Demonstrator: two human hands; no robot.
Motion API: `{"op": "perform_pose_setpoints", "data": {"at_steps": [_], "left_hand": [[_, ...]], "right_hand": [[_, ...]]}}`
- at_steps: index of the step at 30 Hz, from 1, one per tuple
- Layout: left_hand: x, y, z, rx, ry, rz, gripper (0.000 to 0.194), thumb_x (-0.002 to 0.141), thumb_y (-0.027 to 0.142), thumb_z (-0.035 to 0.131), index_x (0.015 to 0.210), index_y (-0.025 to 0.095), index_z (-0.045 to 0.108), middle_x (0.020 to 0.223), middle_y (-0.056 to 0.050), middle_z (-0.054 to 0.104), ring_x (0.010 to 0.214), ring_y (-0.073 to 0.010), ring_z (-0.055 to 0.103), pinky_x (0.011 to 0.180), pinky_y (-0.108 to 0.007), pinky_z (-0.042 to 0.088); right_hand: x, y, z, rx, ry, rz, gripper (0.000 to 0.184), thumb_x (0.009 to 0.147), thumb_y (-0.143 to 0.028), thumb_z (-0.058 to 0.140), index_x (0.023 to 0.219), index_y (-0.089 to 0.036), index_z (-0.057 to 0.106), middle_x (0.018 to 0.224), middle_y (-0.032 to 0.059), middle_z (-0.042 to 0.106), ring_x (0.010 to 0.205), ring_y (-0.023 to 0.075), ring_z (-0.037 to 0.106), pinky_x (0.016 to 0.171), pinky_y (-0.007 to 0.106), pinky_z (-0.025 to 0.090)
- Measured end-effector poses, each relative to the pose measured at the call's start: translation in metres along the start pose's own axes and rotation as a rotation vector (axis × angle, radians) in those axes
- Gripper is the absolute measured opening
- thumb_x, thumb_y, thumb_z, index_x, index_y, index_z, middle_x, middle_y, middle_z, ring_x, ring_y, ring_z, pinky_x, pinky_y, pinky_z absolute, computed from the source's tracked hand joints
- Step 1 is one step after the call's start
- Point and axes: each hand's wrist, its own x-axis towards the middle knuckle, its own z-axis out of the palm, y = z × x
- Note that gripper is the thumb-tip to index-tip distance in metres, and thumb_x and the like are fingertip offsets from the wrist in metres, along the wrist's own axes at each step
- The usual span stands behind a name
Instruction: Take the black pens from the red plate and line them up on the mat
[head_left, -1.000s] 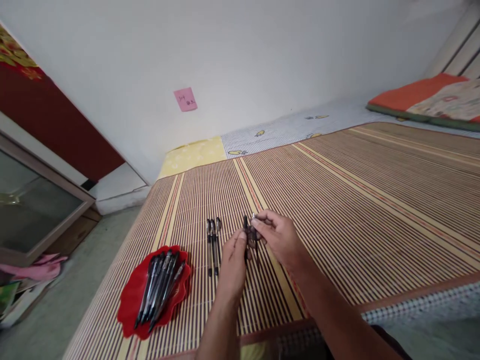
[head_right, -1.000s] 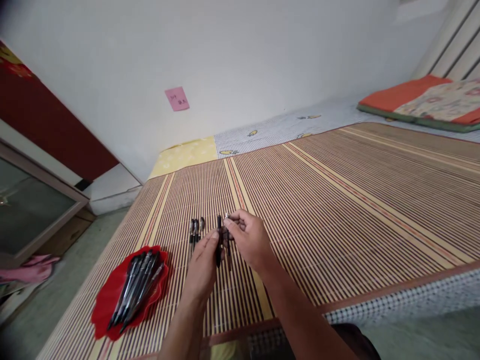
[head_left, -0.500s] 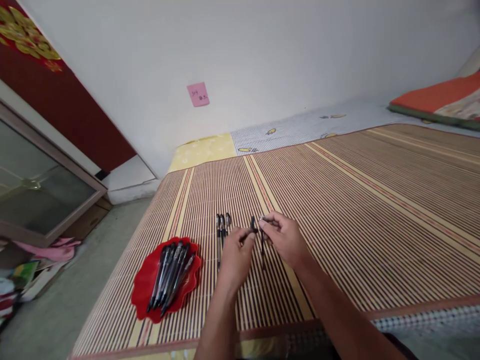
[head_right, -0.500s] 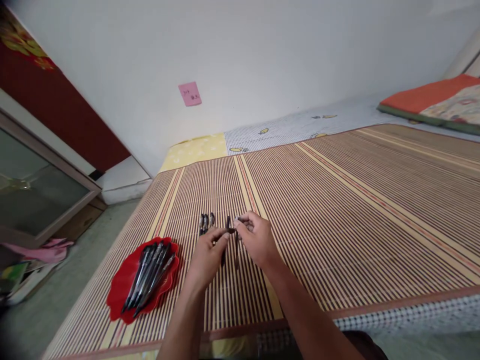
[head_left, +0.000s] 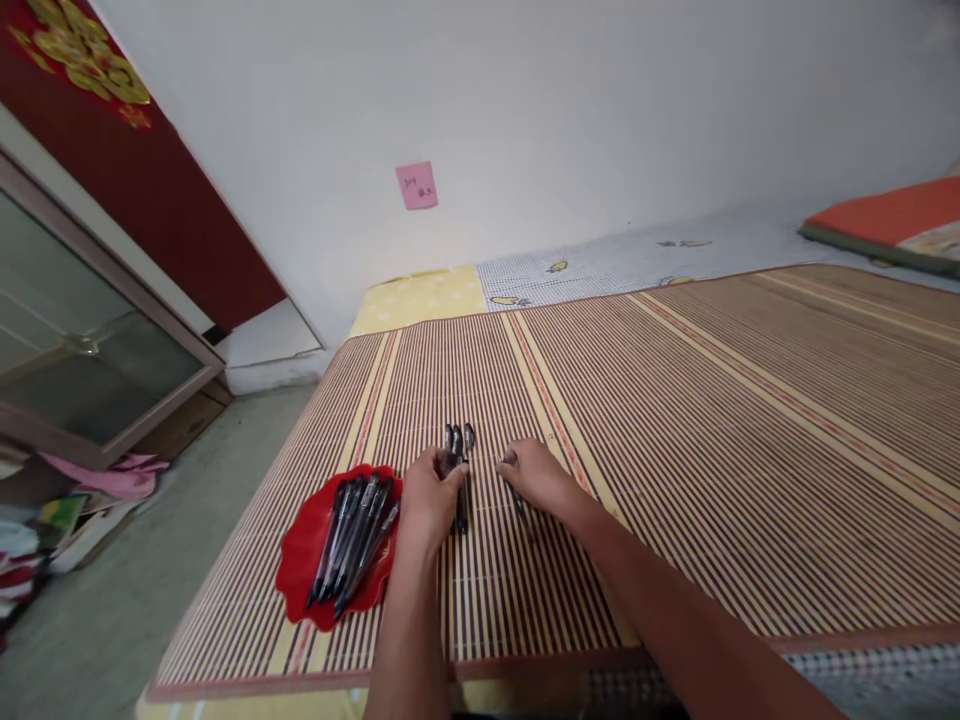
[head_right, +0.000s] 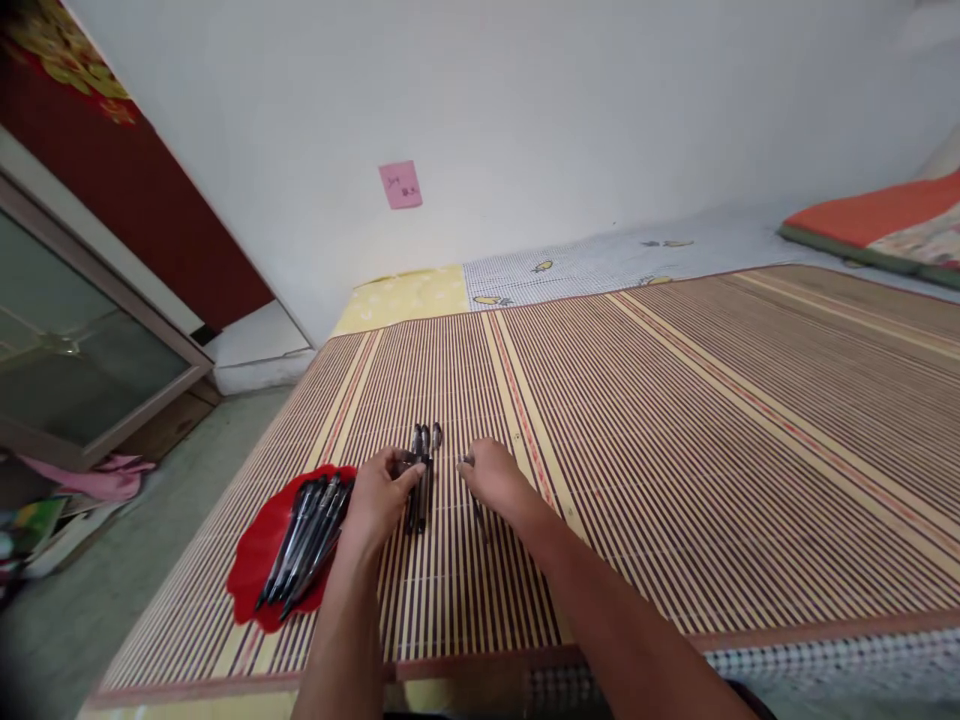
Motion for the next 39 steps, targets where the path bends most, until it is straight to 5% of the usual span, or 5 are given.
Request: {"op": "perform_pose_setpoints", "data": {"at_steps": [7, 16, 21, 26, 39], "left_hand": [[-0.002, 0.003, 0.006, -0.038, -0.037, -0.028, 0.012, 0.073, 0.021, 0.071, 0.079, 0.018, 0.061, 0.072, -0.001, 0.065, 0.068, -0.0176, 0.06, 0.063, -0.027, 0.042], [-0.006, 0.005, 0.008, -0.128, -0.132, 0.04, 0.016, 0.07, 0.014, 0.074, 0.081, 0.018, 0.062, 0.068, 0.002, 0.062, 0.062, -0.0146, 0.057, 0.061, -0.025, 0.042], [-0.005, 0.004, -0.003, -0.17, -0.185, 0.057, 0.013, 0.074, 0.015, 0.071, 0.084, 0.017, 0.064, 0.073, 0.0, 0.066, 0.068, -0.0164, 0.061, 0.065, -0.026, 0.045], [0.001, -0.002, -0.018, 0.045, 0.033, -0.002, 0.014, 0.079, 0.015, 0.069, 0.093, 0.016, 0.065, 0.08, -0.004, 0.069, 0.078, -0.0194, 0.066, 0.073, -0.029, 0.047], [-0.001, -0.003, -0.019, 0.163, 0.049, 0.0, 0.01, 0.086, 0.018, 0.065, 0.096, 0.017, 0.066, 0.09, -0.01, 0.072, 0.088, -0.0231, 0.068, 0.081, -0.033, 0.049]], "right_hand": [[-0.013, -0.01, -0.002, 0.194, 0.011, -0.034, 0.016, 0.093, -0.025, 0.057, 0.082, -0.016, 0.063, 0.071, 0.0022, 0.062, 0.058, 0.012, 0.055, 0.054, 0.023, 0.039], [-0.007, -0.032, 0.014, 0.595, -0.048, 0.004, 0.009, 0.081, -0.006, 0.062, 0.083, -0.015, 0.062, 0.06, -0.0036, 0.061, 0.05, 0.0103, 0.058, 0.051, 0.022, 0.046], [-0.006, -0.03, 0.008, 0.434, -0.021, -0.003, 0.007, 0.08, -0.008, 0.063, 0.083, -0.013, 0.065, 0.062, -0.0021, 0.062, 0.052, 0.0101, 0.057, 0.049, 0.02, 0.041], [-0.002, -0.024, 0.012, 0.051, 0.048, -0.059, 0.007, 0.08, -0.016, 0.065, 0.085, -0.012, 0.069, 0.069, 0.0026, 0.065, 0.059, 0.014, 0.058, 0.052, 0.024, 0.036], [-0.019, -0.027, 0.02, -0.197, 0.036, -0.17, 0.03, 0.084, -0.008, 0.055, 0.112, -0.014, 0.067, 0.103, 0.0148, 0.072, 0.091, 0.0234, 0.066, 0.076, 0.032, 0.045]]}}
